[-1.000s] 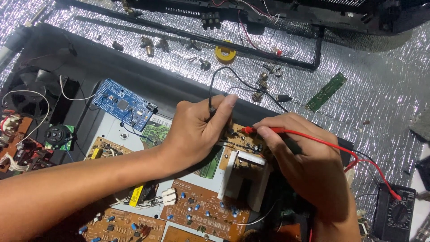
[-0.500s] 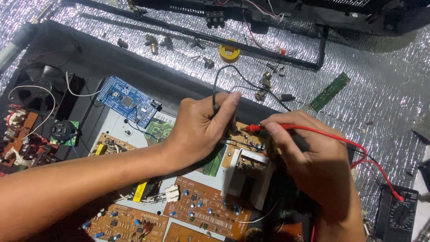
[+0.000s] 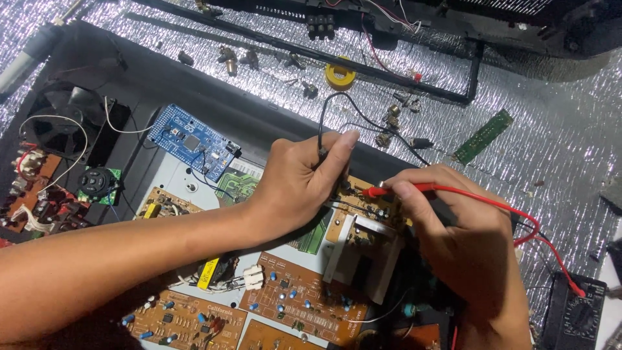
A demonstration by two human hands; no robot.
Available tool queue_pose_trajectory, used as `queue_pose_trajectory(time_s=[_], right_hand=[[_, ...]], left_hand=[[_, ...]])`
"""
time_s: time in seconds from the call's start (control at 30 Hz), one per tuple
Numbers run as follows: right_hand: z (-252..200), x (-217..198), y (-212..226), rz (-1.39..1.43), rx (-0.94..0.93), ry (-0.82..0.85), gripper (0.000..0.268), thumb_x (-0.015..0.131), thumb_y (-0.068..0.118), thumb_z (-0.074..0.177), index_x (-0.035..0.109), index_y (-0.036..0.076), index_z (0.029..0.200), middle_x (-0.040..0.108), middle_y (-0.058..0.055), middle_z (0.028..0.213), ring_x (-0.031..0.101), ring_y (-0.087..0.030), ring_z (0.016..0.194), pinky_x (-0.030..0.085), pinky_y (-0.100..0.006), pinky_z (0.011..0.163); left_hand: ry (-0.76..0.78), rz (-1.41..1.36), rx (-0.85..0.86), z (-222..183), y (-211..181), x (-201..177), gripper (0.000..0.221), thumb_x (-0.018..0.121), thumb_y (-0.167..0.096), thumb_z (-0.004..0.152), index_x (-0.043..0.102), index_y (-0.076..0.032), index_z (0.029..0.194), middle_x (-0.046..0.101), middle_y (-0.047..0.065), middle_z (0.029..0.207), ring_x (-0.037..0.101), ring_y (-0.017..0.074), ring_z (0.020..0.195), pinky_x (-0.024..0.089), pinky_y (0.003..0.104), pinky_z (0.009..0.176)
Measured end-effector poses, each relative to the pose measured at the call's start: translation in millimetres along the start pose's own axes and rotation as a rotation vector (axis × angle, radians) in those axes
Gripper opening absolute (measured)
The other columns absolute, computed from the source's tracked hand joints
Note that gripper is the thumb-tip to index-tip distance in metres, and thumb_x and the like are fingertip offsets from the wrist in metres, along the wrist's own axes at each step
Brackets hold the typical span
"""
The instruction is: Using a multimeter to test various components and circuit paths on an open television for faults.
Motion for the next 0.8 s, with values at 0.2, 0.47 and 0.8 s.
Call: queue_pose_trajectory(time_s=[0.2,0.47,0.8], right_hand=[[-0.3,-1.5,-4.8,-0.030,0.026,0.002,0.008,0.070,-0.001,0.088,0.074,-0.004,0.094,0.074,-0.012,0.089,0.064,-0.019,0.068,0.049,-0.028,0.058],[3.2,3.2,2.0,-0.023,-0.039,0.038,0.007,0.071,0.002,0.088,0.076,-0.003,0.090,0.077,-0.009,0.085,0.064,-0.016,0.063,0.048,-0.027,0.053],[4.0,2.6,0.4,-0.052,-0.095,0.045,0.007,0.071,0.003,0.088,0.075,-0.003,0.087,0.079,-0.011,0.087,0.066,-0.017,0.059,0.050,-0.027,0.048]], left_hand=[[-0.004,-0.016,-0.012,0.2,-1.1,-0.4,0.039,0.050,-0.016,0.105,0.063,-0.003,0.071,0.056,-0.001,0.052,0.039,0.0069,0.043,0.029,0.025,0.040],[-0.027,0.011,-0.016,0.6,-1.7,-0.9,0.035,0.051,-0.015,0.104,0.066,-0.001,0.075,0.056,-0.002,0.054,0.039,0.0069,0.045,0.030,0.026,0.041],[0.003,0.000,-0.018,1.4,0.0,-0.7,0.036,0.050,-0.014,0.105,0.069,-0.002,0.077,0.055,-0.002,0.052,0.038,0.0060,0.042,0.027,0.025,0.040]])
Point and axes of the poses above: each hand's wrist, its own z-axis towards the middle knuckle, its own x-axis out of the palm, y = z × x, the point moved 4 cm from there along z, towards the middle knuckle
